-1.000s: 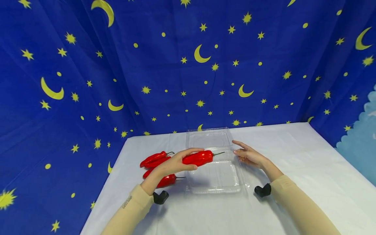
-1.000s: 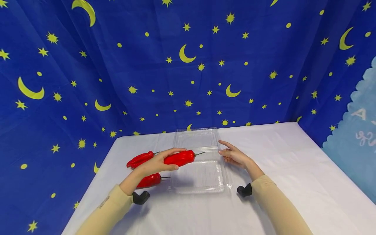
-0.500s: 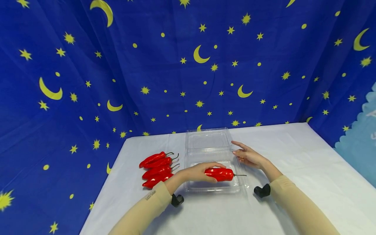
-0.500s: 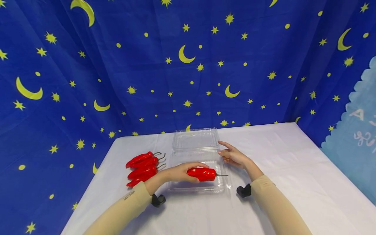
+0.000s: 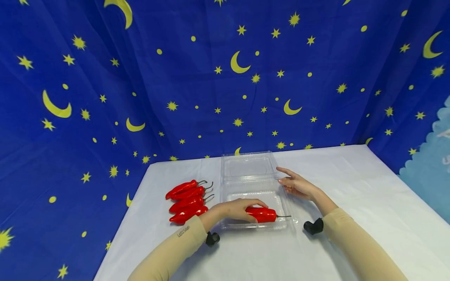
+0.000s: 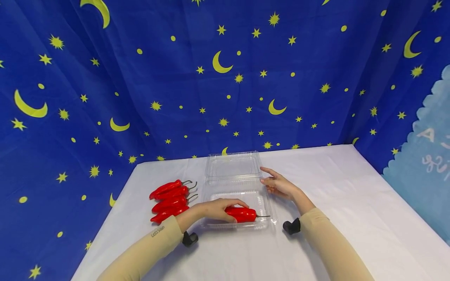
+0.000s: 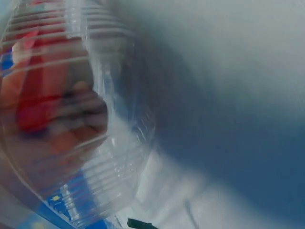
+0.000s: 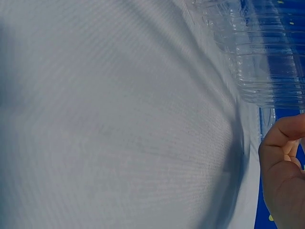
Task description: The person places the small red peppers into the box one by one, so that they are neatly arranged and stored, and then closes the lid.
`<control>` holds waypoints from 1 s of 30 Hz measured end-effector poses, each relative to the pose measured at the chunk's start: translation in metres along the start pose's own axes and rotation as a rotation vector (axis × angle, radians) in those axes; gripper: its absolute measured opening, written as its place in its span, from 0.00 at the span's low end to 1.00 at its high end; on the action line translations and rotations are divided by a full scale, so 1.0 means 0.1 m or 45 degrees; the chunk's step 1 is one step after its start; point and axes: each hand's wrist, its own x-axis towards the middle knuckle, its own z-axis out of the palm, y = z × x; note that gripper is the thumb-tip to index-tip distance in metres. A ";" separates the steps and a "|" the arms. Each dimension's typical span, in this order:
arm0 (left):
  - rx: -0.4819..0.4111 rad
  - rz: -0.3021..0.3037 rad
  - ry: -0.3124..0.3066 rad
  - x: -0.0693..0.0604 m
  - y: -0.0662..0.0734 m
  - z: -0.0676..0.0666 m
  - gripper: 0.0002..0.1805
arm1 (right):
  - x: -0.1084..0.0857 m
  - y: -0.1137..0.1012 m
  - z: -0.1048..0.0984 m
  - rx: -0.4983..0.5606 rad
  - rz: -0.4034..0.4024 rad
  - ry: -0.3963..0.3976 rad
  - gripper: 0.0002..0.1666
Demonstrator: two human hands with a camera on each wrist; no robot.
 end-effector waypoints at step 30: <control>-0.071 0.117 0.160 -0.27 0.16 -0.42 0.33 | 0.00 0.00 0.01 0.004 0.020 0.007 0.42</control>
